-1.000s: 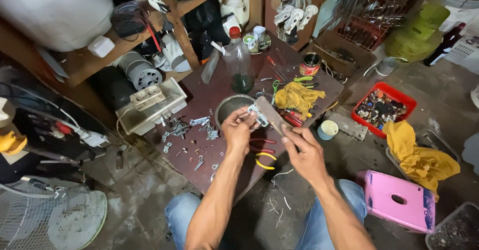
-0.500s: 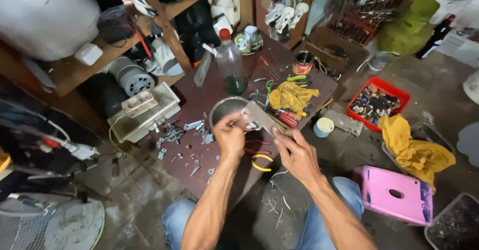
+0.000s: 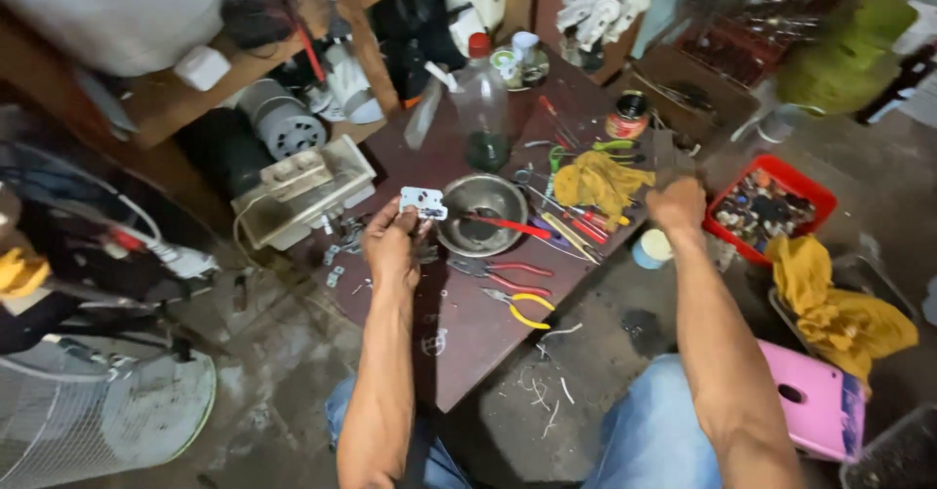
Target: Cleaning and inspecting internal metal components of an electronic device using a brush and cleaning solution.
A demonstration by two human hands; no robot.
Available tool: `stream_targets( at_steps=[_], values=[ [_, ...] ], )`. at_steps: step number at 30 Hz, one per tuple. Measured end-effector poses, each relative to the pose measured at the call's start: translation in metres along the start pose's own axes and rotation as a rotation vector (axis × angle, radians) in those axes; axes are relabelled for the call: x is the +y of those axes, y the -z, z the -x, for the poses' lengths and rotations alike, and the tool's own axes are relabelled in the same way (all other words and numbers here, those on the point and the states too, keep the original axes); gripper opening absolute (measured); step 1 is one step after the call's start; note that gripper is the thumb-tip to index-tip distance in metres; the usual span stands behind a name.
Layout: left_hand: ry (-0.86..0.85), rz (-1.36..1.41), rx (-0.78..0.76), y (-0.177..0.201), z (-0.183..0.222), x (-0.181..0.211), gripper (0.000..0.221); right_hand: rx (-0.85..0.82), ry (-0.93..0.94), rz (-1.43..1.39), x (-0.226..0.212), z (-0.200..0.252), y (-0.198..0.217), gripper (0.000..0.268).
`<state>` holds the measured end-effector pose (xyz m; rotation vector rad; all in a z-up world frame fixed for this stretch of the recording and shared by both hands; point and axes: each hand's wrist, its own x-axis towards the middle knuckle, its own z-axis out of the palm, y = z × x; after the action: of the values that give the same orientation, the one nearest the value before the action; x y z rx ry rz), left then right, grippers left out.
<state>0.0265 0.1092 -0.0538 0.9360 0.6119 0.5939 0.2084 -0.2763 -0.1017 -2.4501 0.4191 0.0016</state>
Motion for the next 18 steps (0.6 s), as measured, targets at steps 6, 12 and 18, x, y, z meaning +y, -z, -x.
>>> stream_targets(
  at_steps=[6,12,18],
  values=[
    [0.024,0.058,-0.06,0.029,-0.03,-0.025,0.022,-0.052,0.096,0.218,0.045,-0.068,-0.062,0.031],
    [0.079,0.079,-0.129,0.026,-0.014,-0.028,0.029,0.253,0.585,0.001,0.087,-0.079,-0.066,0.029],
    [0.037,0.031,-0.212,0.009,0.002,-0.019,0.036,0.228,1.23,0.229,-0.066,0.074,-0.025,0.031]
  ],
)
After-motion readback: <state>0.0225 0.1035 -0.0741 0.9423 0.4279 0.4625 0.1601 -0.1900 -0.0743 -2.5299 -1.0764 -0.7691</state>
